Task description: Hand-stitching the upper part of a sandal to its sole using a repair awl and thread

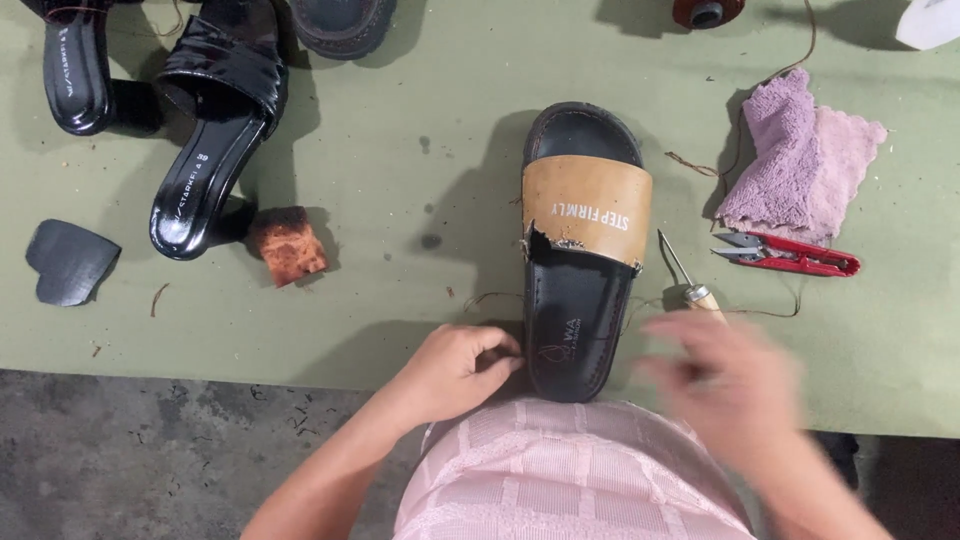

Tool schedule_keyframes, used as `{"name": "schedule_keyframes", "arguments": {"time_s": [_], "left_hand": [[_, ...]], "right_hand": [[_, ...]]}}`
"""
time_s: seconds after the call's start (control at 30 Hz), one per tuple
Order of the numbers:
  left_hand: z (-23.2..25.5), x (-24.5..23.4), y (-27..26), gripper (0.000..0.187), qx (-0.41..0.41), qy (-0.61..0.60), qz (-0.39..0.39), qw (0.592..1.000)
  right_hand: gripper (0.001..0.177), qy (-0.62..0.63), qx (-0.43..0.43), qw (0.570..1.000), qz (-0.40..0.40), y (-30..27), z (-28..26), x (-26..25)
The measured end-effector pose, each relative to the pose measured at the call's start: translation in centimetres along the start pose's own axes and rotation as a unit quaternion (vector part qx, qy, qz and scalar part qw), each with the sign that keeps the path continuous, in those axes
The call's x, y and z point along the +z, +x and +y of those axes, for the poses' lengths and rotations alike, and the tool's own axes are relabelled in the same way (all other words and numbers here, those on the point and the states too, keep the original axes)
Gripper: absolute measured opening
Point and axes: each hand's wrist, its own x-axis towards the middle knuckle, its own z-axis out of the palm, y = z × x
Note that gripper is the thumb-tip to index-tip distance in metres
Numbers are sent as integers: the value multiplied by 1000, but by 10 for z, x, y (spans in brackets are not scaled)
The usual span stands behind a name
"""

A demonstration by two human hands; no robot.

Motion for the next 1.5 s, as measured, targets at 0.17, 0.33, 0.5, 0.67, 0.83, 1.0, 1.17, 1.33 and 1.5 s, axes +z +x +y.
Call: {"name": "schedule_keyframes", "arguments": {"time_s": [0.17,0.33,0.5,0.67,0.83,1.0,1.17,1.33,1.5], "left_hand": [[-21,0,6,11,34,-171,20,985],[-33,17,18,14,125,-393,102,905],[-35,24,26,17,125,-624,65,769],[-56,1,28,11,171,-655,191,711],[-64,-12,17,16,131,-626,245,729],[-67,-8,25,19,120,-622,265,727],[-78,-23,14,20,134,-382,267,874],[-20,-102,-29,14,169,48,261,949],[80,-155,-54,22,207,379,221,875]], "right_hand": [[45,29,-145,959,-240,18,-60,38],[23,-23,-162,963,-214,10,-49,47],[20,-5,-160,966,-201,12,-52,44],[35,-42,-177,962,-205,9,-45,49],[35,-34,-173,963,-202,9,-44,51],[36,-26,-159,963,-216,11,-47,48],[24,24,-87,967,-239,13,-43,48],[16,42,-156,945,-284,61,-49,-4],[16,-9,-240,945,-222,117,-92,-81]]}}
